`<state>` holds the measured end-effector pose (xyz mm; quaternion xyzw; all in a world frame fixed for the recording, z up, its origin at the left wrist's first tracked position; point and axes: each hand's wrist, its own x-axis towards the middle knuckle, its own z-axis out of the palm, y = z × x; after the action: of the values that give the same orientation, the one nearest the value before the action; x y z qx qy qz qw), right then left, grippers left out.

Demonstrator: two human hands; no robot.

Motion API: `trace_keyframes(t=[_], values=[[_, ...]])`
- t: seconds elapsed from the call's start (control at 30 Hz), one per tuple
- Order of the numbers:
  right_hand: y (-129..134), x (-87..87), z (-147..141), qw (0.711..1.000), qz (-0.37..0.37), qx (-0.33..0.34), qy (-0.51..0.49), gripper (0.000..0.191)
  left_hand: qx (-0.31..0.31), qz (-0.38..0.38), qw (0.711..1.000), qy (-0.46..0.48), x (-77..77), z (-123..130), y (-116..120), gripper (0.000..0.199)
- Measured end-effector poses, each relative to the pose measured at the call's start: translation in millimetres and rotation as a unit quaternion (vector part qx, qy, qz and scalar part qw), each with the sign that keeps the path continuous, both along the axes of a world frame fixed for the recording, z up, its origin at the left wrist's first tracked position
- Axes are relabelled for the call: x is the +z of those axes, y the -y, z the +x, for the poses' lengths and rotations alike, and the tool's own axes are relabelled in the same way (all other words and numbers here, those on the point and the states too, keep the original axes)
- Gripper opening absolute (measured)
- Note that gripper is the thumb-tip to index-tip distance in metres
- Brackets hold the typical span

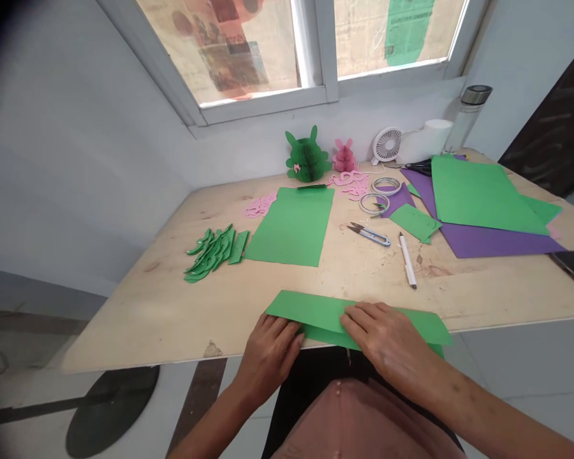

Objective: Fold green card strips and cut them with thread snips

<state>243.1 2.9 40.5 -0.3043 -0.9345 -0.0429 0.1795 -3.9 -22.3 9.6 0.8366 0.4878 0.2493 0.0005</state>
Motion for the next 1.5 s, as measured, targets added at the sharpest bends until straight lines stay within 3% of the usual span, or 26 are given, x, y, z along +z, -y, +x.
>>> trace_keyframes(t=[0.67, 0.97, 1.1, 1.27, 1.37, 1.5], values=[[-10.5, 5.0, -9.8, 0.997, -0.073, -0.004, 0.038, 0.019, 0.010, -0.014, 1.000, 0.014, -9.6, -5.7, 4.6, 0.014], [-2.2, -2.5, -10.5, 0.997, -0.065, -0.026, 0.028, 0.020, 0.037, -0.001, 0.988, 0.148, -7.0, -21.3, -4.0, 0.014], [-2.5, -3.4, -11.3, 0.997, -0.070, -0.025, 0.029, 0.020, 0.079, -0.044, 0.976, 0.198, -5.0, -26.9, -8.5, 0.012], [-6.0, 1.5, -22.6, 0.994, -0.097, -0.040, 0.040, 0.019, 0.155, -0.134, 0.941, 0.271, -4.4, -27.2, -11.6, 0.016], [-9.2, 6.6, -37.8, 0.988, -0.130, -0.051, 0.070, 0.015, 0.162, -0.154, 0.927, 0.302, -3.6, -28.3, -14.7, 0.017], [-14.4, 12.8, -61.9, 0.981, -0.150, -0.066, 0.105, 0.013, 0.152, -0.170, 0.929, 0.291, -2.0, -31.8, -19.8, 0.026]])
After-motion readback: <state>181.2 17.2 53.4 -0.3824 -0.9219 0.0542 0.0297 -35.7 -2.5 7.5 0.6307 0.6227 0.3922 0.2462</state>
